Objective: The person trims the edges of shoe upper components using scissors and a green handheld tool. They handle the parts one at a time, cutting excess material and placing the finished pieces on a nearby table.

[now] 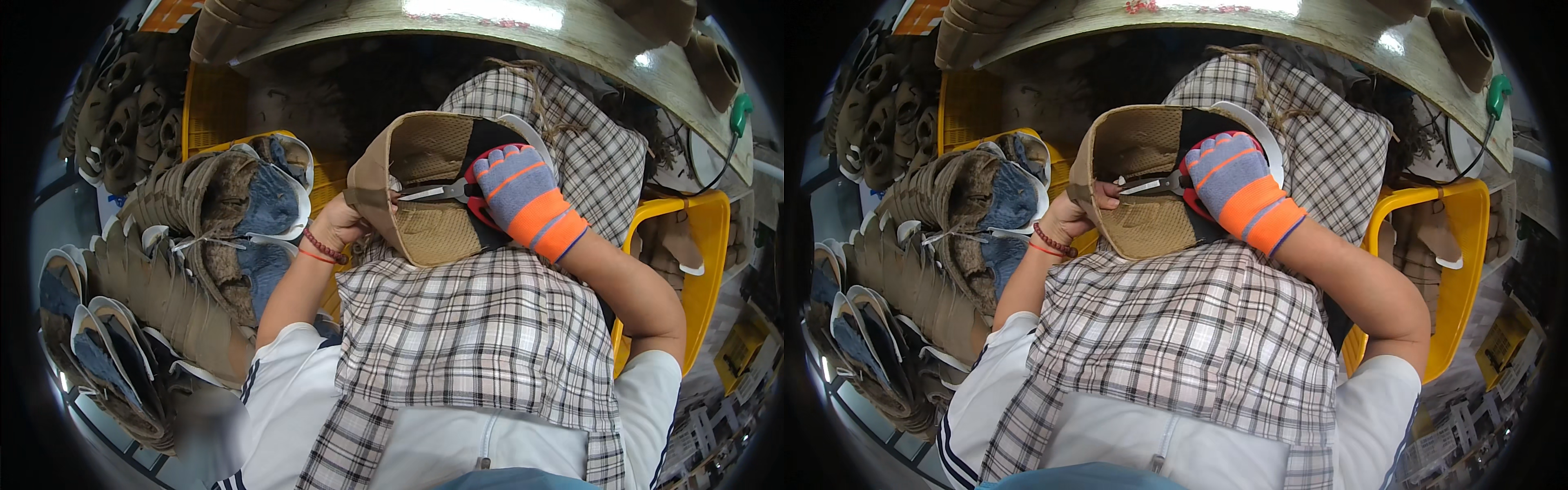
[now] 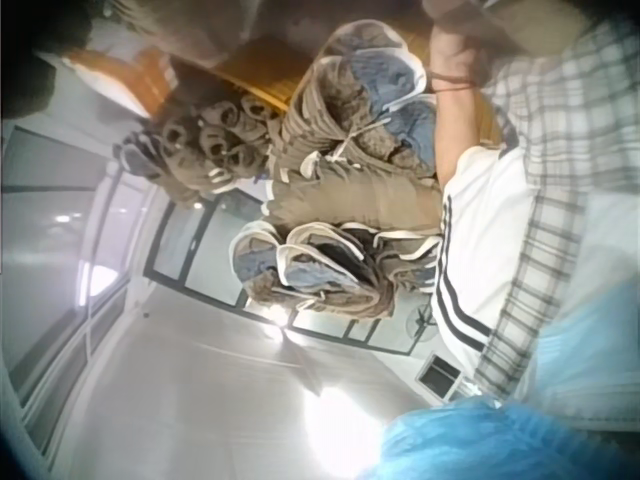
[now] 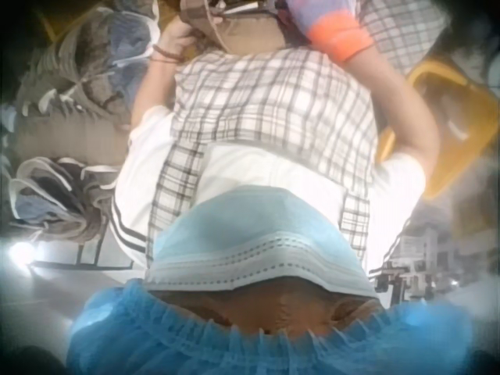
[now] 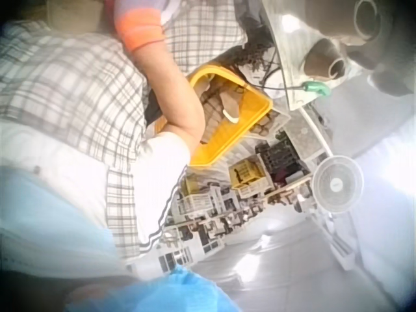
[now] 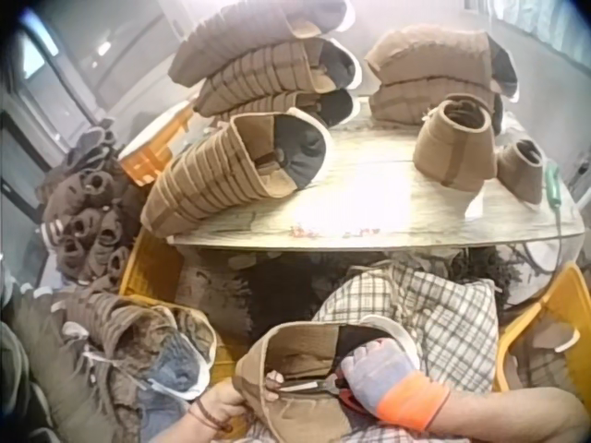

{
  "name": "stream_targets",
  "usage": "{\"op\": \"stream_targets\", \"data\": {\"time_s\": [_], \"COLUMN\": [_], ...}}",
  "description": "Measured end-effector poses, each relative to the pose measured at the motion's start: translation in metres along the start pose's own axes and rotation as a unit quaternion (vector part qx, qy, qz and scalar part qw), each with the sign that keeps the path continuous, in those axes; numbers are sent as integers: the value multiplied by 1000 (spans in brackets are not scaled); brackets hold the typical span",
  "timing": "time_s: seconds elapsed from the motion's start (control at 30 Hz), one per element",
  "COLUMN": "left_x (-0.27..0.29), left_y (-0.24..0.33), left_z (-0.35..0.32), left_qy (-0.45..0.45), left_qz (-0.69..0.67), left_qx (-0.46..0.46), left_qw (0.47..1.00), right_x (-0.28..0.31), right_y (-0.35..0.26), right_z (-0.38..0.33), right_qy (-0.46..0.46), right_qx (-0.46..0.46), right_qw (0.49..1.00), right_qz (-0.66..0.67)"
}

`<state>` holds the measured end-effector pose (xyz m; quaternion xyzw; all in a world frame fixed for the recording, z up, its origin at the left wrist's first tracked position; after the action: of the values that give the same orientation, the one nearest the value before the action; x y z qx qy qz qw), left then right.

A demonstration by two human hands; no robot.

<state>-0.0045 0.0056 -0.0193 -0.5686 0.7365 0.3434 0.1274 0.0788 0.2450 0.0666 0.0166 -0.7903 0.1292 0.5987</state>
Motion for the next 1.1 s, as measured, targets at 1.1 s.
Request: {"op": "stream_targets", "data": {"time_s": [1.1], "left_x": [10], "left_y": [-5], "left_z": [7], "left_qy": [-13], "left_qz": [43], "left_qx": [7], "left_qw": [999], "right_x": [-8], "right_y": [19], "right_z": [-21], "right_qy": [-157], "right_qx": [-47], "right_qw": [978], "right_qz": [126]}}
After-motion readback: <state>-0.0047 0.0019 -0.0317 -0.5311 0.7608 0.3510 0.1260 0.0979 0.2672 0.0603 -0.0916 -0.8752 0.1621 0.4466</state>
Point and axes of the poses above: each hand's wrist, its own z-axis towards the middle knuckle, its own x-axis out of the back of the hand, y = z × x, the point moved 5 cm from there along z, towards the middle knuckle, and after that the axes turned 9 degrees about -y, right-handed, at the moved point
